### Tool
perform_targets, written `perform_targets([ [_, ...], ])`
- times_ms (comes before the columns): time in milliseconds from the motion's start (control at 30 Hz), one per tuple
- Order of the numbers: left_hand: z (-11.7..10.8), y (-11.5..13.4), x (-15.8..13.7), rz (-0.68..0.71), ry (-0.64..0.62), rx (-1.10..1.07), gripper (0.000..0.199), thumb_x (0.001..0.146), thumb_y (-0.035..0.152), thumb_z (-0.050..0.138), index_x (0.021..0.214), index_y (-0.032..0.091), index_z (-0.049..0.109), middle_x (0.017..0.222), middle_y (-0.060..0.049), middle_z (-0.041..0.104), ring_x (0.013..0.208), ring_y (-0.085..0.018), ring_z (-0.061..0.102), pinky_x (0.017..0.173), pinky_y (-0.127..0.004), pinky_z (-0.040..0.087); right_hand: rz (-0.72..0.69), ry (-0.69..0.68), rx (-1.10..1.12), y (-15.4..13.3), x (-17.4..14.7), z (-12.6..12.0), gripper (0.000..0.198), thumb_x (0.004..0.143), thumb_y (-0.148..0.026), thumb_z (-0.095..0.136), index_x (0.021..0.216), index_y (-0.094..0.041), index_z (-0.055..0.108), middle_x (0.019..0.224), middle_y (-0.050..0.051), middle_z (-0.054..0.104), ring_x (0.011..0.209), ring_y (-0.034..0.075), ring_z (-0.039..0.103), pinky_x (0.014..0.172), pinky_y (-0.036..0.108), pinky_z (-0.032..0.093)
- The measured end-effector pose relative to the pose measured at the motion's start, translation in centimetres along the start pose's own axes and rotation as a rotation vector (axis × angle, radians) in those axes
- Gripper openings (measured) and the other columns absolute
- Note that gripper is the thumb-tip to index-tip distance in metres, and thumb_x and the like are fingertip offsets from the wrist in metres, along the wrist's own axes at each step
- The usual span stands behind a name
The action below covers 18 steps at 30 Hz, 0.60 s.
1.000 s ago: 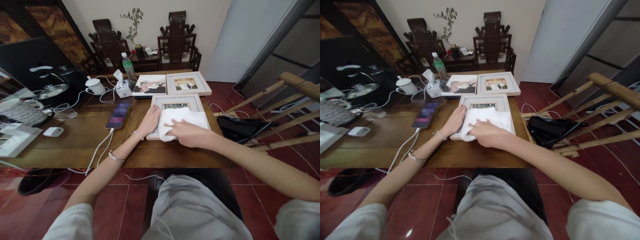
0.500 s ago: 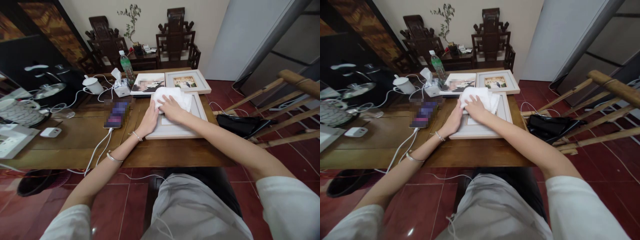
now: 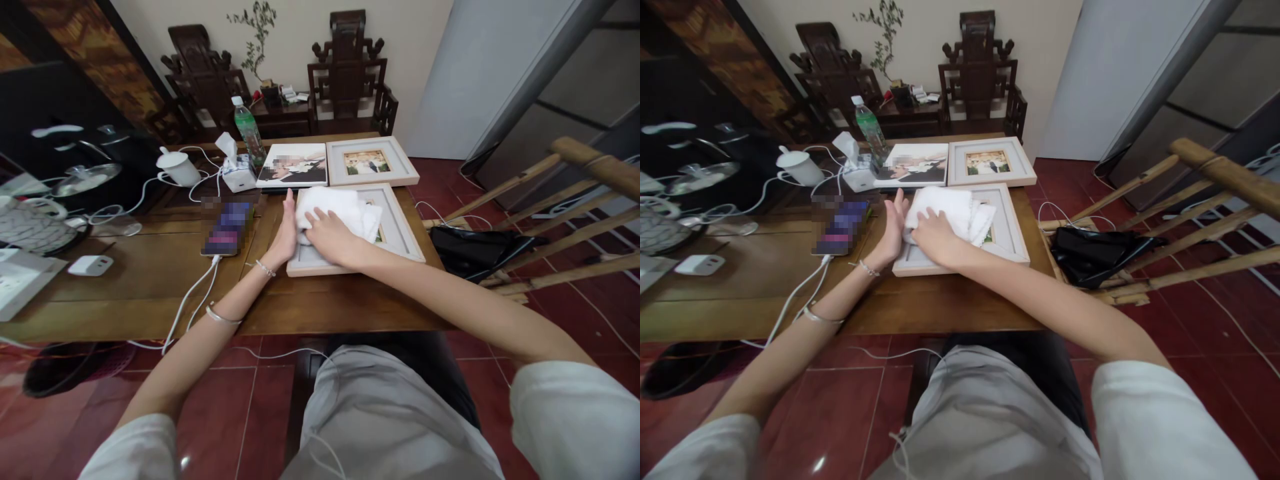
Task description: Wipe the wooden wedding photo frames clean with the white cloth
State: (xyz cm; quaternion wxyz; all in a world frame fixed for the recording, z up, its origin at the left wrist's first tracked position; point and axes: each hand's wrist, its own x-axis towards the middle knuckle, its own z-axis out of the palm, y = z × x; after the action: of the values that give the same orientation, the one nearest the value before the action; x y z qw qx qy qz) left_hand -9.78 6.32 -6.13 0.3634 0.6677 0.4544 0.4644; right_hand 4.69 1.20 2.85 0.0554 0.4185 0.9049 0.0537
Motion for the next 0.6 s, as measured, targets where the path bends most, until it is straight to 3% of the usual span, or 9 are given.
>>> perform_targets([
  [133,-0.3,0.0,0.1,-0.03,-0.052,0.085,0.084,0.1,0.073,-0.001,0.166,0.024,0.014,0.175,-0.004,0.012,0.161,-0.022,0.006,0.131,-0.04,0.005,-0.13,-0.096,0.018,-1.2,-3.3,-0.8,0.032,0.091,-0.006,0.055,0.117,-0.012,0.074,0.145,0.019,0.059,0.138,0.036,0.048,0.103,0.046,0.046],
  [333,-0.2,0.2,-0.9,0.104,-0.14,0.356,0.089,0.1,0.077,0.017,0.163,0.014,0.024,0.174,-0.013,0.015,0.161,-0.03,-0.003,0.131,-0.048,0.0,-0.212,-0.039,0.103,-1.4,-7.2,-0.6,0.031,0.095,-0.005,0.047,0.107,-0.012,0.074,0.133,0.019,0.065,0.126,0.033,0.057,0.095,0.044,0.047],
  [433,-0.2,0.4,-1.1,0.139,-0.164,0.368,0.085,0.101,0.074,0.018,0.162,0.016,0.027,0.172,-0.012,0.021,0.161,-0.03,0.008,0.132,-0.047,0.004,-0.188,-0.072,0.102,-0.8,-6.5,-0.7,0.032,0.091,-0.003,0.051,0.112,-0.013,0.073,0.135,0.017,0.065,0.13,0.032,0.055,0.099,0.045,0.044],
  [600,-0.2,1.0,-1.2,0.112,-0.174,0.391,0.084,0.104,0.068,0.019,0.161,0.007,0.027,0.17,-0.02,0.023,0.159,-0.03,0.02,0.131,-0.045,0.011,-0.069,-0.062,0.08,1.3,-2.8,-0.3,0.039,0.092,-0.001,0.046,0.119,-0.014,0.072,0.134,0.017,0.067,0.139,0.03,0.048,0.107,0.048,0.039],
])
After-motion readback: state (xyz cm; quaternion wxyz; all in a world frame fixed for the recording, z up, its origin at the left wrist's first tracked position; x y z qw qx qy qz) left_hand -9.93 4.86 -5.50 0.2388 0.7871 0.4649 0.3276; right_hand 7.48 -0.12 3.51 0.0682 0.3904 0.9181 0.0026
